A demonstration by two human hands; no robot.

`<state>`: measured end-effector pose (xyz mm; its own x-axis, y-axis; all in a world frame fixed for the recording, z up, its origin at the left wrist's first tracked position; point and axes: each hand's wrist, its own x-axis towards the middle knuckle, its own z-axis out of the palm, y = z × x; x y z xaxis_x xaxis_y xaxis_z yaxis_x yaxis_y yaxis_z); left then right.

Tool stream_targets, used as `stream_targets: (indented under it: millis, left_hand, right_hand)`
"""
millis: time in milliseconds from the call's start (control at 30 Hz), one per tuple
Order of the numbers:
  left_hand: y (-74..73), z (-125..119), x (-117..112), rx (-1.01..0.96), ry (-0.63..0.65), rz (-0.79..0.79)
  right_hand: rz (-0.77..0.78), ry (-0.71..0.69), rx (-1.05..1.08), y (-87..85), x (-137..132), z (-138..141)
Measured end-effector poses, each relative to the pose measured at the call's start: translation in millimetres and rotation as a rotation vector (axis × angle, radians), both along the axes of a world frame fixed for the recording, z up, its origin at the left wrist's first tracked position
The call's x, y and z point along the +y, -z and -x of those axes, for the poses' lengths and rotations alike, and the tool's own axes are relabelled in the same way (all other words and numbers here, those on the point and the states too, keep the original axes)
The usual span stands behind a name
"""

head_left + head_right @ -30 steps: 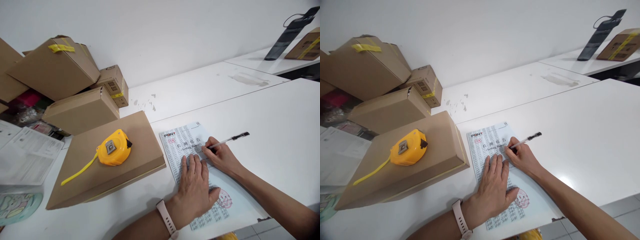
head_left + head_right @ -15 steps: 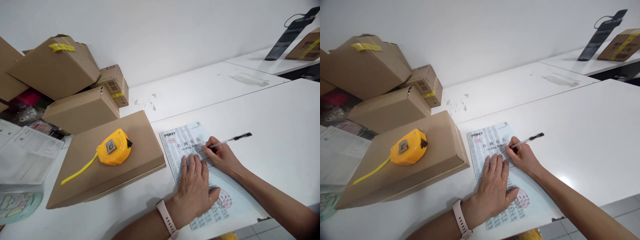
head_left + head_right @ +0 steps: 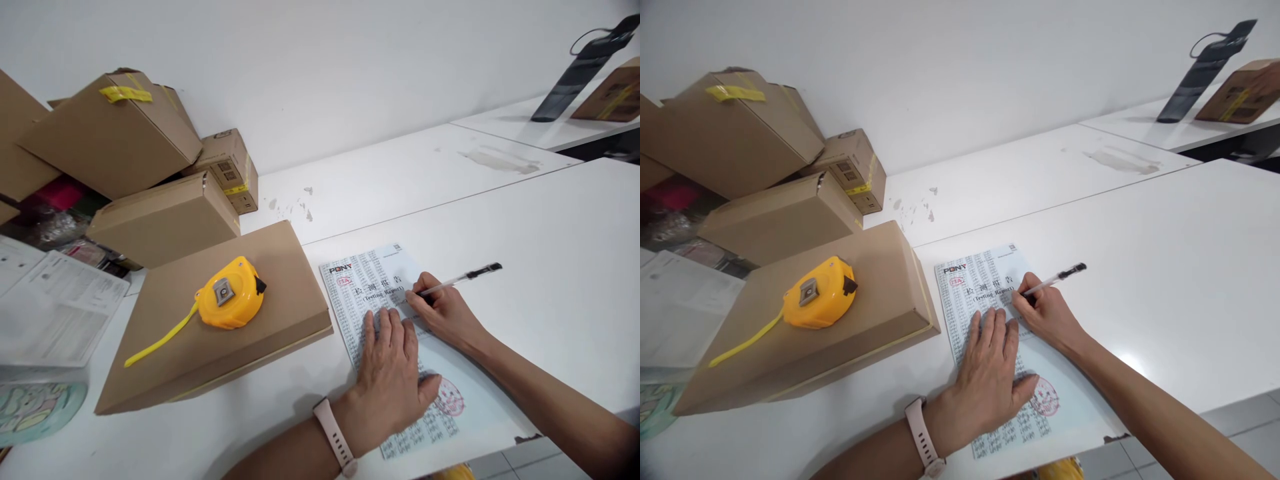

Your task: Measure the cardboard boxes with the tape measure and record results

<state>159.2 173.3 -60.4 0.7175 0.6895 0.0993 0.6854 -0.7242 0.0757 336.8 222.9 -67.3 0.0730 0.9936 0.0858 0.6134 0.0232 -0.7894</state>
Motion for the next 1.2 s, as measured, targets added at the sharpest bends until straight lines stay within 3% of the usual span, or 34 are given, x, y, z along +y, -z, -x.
stream_targets:
  millis: [600,767,867,933,1033,1133,1200]
  left_hand:
    - [1.0,1,-1,-0.014,-0.002,0.007]
    - [13.5,1,-1,-0.069,-0.008,-0.011]
    - [13.8,-1,-4,-0.174,-0.016,-0.100]
    - [0.3,1,-8,-0.306,-0.002,-0.210]
    - [-41.1,15,-17,-0.570,0.014,-0.366]
    - [-87.3,50,-17,-0.745,-0.139,-0.515]
    - [-108.1,82,-8,-0.720,-0.303,-0.657]
  right_hand:
    - [-0.017,0.025,-0.013,4.8,2,-1]
    - [-0.154,0.040,-0.027,7.9,4,-8]
    - [-0.254,-0.074,-0.145,12.5,7,-16]
    - [-0.299,-0.158,-0.231,16.7,9,-20]
    - [-0.323,-0.190,-0.287,22.0,12,-22]
    - [-0.304,-0.132,-0.286,24.7,13,-21]
    - [-0.298,-0.069,-0.273,25.5,12,-20]
